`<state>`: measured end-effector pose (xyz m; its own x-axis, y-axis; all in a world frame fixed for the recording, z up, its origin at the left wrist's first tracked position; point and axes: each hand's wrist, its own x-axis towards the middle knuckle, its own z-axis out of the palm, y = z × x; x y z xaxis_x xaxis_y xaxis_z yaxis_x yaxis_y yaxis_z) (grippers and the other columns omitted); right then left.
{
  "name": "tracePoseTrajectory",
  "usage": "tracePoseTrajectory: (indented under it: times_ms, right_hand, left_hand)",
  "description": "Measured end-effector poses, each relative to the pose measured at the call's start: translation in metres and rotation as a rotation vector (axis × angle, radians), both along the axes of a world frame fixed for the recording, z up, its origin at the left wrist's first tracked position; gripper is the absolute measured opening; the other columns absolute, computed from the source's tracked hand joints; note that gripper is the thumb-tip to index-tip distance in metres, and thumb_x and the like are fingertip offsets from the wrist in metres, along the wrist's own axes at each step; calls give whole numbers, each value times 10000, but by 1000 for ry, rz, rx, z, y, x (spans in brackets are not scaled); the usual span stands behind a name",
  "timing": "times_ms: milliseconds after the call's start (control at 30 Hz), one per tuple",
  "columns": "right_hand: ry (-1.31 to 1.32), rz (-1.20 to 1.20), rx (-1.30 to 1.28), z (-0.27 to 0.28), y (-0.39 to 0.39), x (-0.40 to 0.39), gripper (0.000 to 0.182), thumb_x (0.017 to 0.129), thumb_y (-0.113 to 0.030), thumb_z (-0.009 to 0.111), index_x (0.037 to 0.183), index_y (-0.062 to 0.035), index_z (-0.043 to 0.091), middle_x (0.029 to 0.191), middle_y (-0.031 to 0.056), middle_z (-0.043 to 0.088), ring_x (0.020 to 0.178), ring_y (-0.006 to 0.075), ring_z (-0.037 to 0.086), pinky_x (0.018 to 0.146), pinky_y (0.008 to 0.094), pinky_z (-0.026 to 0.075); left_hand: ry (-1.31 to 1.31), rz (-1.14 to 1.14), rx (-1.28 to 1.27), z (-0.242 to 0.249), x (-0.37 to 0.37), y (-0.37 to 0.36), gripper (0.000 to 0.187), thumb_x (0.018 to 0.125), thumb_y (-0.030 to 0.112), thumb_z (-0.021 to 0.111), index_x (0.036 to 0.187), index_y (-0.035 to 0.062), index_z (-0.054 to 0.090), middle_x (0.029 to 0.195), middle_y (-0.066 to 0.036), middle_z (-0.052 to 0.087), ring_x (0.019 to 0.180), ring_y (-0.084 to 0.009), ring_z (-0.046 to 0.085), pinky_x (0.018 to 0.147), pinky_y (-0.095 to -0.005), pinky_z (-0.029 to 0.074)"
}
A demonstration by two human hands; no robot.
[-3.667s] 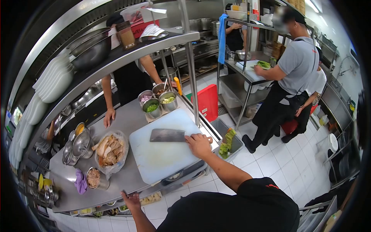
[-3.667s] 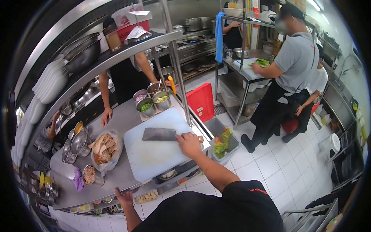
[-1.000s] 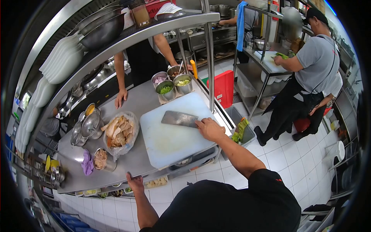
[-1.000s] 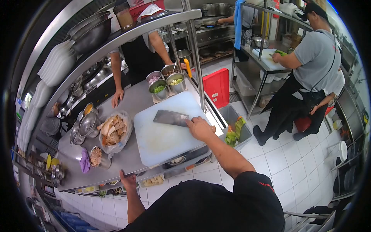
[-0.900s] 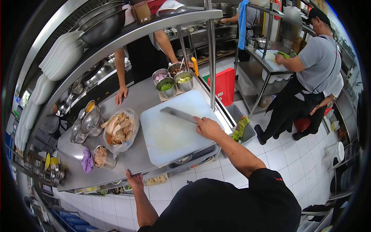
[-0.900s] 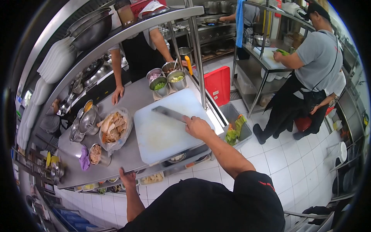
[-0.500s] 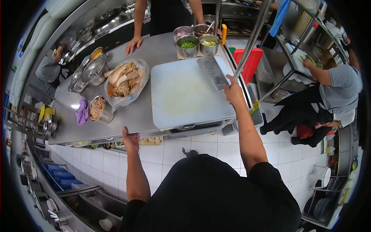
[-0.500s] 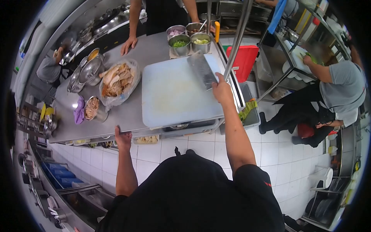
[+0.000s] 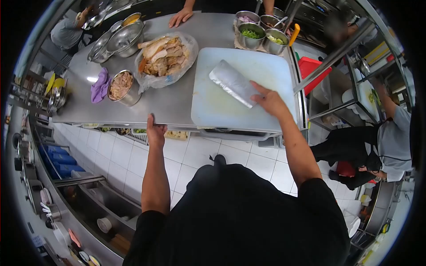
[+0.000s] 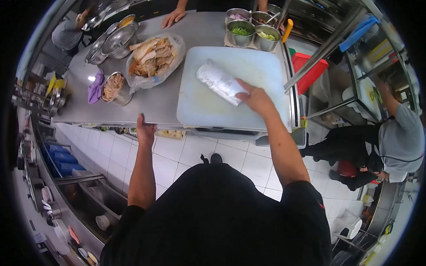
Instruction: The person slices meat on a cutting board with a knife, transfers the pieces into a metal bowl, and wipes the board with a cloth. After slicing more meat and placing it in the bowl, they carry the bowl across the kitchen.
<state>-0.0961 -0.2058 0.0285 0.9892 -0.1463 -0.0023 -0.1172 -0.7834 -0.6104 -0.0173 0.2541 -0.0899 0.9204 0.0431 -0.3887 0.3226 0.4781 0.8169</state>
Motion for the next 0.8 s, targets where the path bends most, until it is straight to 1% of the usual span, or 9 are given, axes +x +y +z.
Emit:
tracePoseTrajectory:
  times_ms: [33,167,367,467,600,667,700,767,800]
  right_hand:
    - [-105,77,18,3,3,8,676,905,-421,702,1511,-258,451,1241,293,641,1213,403,606,1027,391,471]
    - [326,-318,144,43,6,65,643,921,-399,688,1510,-267,466,1073,207,731,805,273,697,802,386,551]
    - [101,121,30,10,-4,71,603,926,-361,676,1497,-293,496,665,56,580,464,151,513,439,347,451]
    - [330,161,89,35,-11,53,613,919,-293,706,1495,-290,499,601,11,507,431,99,416,388,312,379]
    - [333,-67,265,32,-13,73,585,927,-300,705,1477,-351,512,628,-5,498,417,103,416,444,307,426]
    - [281,52,118,29,1,68,581,931,-301,702,1480,-323,512,632,-3,502,414,108,422,440,304,428]
    - [245,109,42,29,3,68,580,933,-302,700,1482,-309,512,634,-3,503,412,111,425,438,302,429]
    - [-356,442,-123,-20,-14,69,587,925,-328,693,1483,-297,513,614,27,508,434,116,442,463,313,447]
    - [-342,433,-118,-20,-19,64,591,922,-337,692,1483,-289,513,626,47,533,460,131,474,490,323,464]
  left_hand:
    - [-7,26,13,5,-2,-2,450,955,572,589,1137,161,596,979,20,669,781,-112,616,621,-254,452]
    - [23,56,36,13,-2,-5,477,946,577,598,1169,156,595,997,21,671,816,-113,638,641,-254,469]
    - [41,-24,39,3,1,4,440,968,577,546,1197,202,573,1062,36,660,863,-121,611,671,-286,423]
    - [60,9,27,6,2,0,449,964,575,560,1196,190,576,1050,27,658,843,-120,610,665,-279,428]
    - [45,-12,5,5,2,3,482,960,565,583,1239,172,569,1059,13,654,827,-124,612,656,-272,438]
    - [57,-27,17,6,-2,5,490,962,564,579,1257,173,564,1068,11,654,832,-128,611,659,-275,439]
    - [64,-21,27,11,-3,2,493,963,564,578,1263,173,562,1070,11,654,835,-130,612,660,-276,439]
    - [70,-15,31,14,0,0,499,964,568,574,1271,175,561,1074,12,655,840,-132,613,662,-277,439]
    - [74,-17,29,9,0,3,501,964,571,571,1273,176,561,1075,12,655,842,-133,614,664,-276,439]
